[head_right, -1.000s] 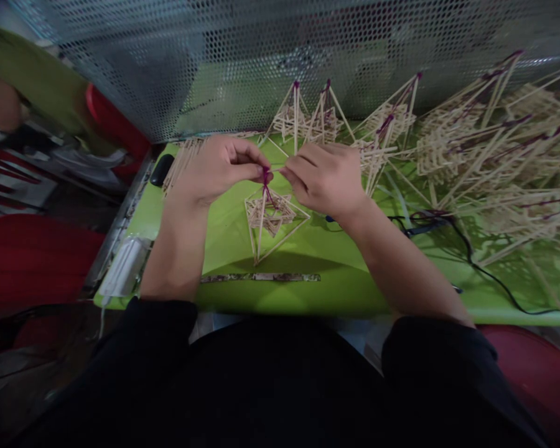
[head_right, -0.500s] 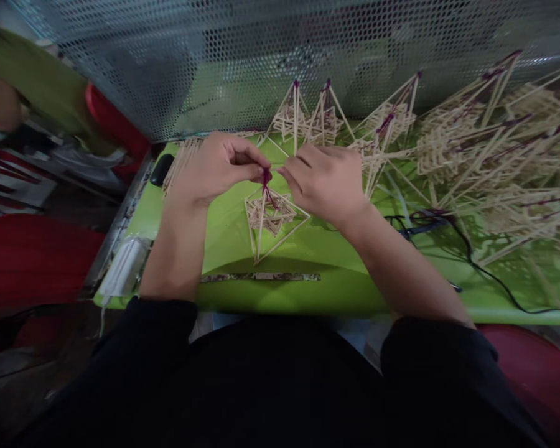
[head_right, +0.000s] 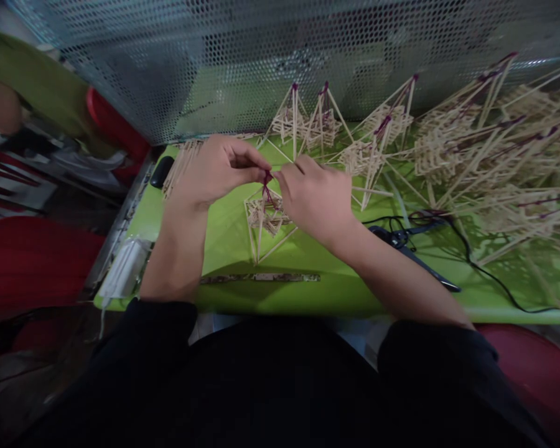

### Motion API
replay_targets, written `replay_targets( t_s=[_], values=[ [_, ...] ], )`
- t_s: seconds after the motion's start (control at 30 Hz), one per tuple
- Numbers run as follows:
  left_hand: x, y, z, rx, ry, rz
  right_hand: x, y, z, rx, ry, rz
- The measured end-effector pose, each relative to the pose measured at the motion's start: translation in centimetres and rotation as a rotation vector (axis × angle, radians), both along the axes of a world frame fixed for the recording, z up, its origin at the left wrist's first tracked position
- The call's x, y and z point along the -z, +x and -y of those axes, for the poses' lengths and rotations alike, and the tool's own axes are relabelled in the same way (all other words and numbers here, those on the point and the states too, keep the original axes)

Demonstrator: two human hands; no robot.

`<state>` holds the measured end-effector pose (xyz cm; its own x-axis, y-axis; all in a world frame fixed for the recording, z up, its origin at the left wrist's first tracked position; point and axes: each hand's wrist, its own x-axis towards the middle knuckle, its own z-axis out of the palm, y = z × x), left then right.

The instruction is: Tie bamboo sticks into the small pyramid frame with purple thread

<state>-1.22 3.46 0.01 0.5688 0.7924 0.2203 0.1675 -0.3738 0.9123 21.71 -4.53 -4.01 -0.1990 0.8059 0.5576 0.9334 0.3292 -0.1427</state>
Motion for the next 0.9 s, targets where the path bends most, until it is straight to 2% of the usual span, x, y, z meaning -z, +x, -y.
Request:
replay_targets(
  t_s=[0.23,0.4,0.7,0.9],
  values=[
    [0.4,0.0,-0.2,0.064,0.027,0.002,0.2,0.7,-0.2,-0.124,-0.003,-0.126],
    [0.3,0.0,0.1,0.036,0.034,-0.044,-0.2,1.3,-0.5,-0.202,-0.067,-0.167],
    [0.5,0.4,0.2,0.105,0.068,-0.008,0.0,1.3,-0.6,-0.065,-0.045,-0.007],
    [-0.1,0.2,0.5,0.059,0.084,-0.057,-0.2,1.6,-1.0,-0.167,-0.080,-0.089]
  ],
)
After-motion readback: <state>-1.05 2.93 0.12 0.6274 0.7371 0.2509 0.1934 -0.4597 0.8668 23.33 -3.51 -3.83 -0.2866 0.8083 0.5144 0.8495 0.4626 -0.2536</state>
